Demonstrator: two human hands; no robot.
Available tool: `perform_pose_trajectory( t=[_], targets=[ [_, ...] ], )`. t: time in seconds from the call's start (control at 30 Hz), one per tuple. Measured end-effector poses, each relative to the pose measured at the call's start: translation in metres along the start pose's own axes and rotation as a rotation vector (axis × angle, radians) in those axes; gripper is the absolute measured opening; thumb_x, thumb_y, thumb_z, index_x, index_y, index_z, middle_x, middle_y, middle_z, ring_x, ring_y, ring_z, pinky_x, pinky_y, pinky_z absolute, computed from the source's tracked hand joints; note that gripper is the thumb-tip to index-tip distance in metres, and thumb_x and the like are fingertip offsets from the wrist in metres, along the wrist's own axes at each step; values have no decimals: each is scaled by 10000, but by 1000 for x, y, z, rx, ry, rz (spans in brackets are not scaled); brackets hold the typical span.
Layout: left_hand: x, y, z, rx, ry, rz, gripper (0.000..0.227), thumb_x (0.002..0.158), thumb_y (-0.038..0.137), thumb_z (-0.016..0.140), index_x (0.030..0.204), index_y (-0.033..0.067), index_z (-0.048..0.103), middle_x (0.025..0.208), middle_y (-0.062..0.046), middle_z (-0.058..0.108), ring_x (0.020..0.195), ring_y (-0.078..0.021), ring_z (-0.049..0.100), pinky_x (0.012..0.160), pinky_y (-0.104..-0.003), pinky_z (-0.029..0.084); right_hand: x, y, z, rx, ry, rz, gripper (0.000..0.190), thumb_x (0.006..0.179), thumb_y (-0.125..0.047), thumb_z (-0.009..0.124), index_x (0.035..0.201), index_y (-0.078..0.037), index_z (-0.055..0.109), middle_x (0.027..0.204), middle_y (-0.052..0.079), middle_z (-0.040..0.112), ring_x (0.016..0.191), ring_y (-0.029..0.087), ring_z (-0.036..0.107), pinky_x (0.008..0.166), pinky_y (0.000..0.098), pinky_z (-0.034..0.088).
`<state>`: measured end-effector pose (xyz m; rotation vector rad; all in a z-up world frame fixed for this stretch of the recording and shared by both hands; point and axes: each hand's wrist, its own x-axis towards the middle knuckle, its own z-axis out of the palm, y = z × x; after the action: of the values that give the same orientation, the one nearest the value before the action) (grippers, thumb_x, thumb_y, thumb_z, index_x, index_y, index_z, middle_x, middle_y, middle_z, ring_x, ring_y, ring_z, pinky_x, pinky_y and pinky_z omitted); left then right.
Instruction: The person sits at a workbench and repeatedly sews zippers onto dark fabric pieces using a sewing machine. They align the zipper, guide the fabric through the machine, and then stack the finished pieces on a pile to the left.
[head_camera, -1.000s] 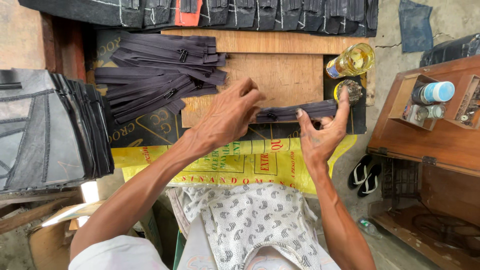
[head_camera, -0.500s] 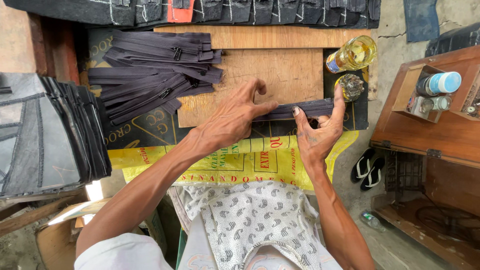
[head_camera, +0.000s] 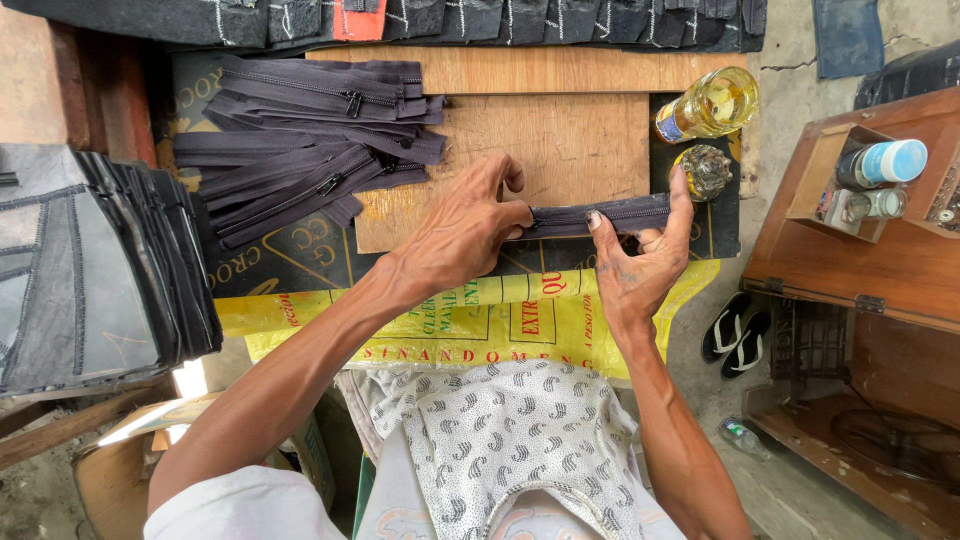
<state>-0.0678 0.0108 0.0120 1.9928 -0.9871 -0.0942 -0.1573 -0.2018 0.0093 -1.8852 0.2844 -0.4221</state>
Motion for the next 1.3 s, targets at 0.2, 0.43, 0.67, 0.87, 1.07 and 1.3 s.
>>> perform_pose_trajectory(
  t=[0.2, 0.43, 0.67, 0.87, 1.07, 1.3],
  targets=[
    [2, 4, -1, 51, -79, -46, 217, 783, 33, 712, 995, 78, 717, 1179, -173, 520, 1144, -355, 492, 932, -437, 375, 4, 7, -23, -18, 35, 9, 888, 936, 116, 783, 1644, 11, 257, 1105, 75, 682, 937, 115, 647, 807, 213, 506],
    [9, 1, 2, 138, -205, 43, 663, 713, -64, 643, 1322, 187, 716, 1393, -180, 438, 1271, -317, 435, 972, -460, 319, 11, 33, -53, 5, 46, 99, 876, 933, 79, 821, 1637, -17, 307, 979, 51, 678, 873, 77, 623, 783, 205, 501],
    [13, 0, 0, 162, -297, 36, 734, 677, -56, 636, 1339, 254, 706, 1425, -171, 431, 1255, -328, 420, 1001, -476, 307, 14, 40, -60, -16, 35, 131, 842, 932, 69, 810, 1622, -33, 339, 975, 54, 684, 859, 67, 623, 771, 201, 502],
    [15, 1, 0, 158, -326, 59, 687, 741, -65, 612, 1332, 272, 709, 1434, -130, 448, 1280, -303, 430, 977, -480, 308, 15, 43, -63, -21, 10, 128, 815, 936, 70, 793, 1614, -35, 353, 969, 50, 683, 844, 64, 622, 751, 199, 496],
    [15, -1, 4, 198, -351, 82, 693, 742, -76, 583, 1326, 276, 705, 1445, -133, 441, 1308, -307, 414, 1006, -484, 311, 16, 43, -65, -65, 0, 139, 806, 937, 75, 784, 1613, -37, 360, 965, 63, 681, 836, 74, 625, 739, 205, 497],
    [15, 4, 3, 250, -394, 86, 716, 734, -86, 579, 1360, 249, 678, 1441, -146, 436, 1303, -301, 405, 1000, -488, 312, 17, 44, -64, -25, 6, 150, 913, 933, 84, 771, 1644, -59, 216, 972, 77, 674, 850, 89, 635, 753, 218, 509]
  ],
)
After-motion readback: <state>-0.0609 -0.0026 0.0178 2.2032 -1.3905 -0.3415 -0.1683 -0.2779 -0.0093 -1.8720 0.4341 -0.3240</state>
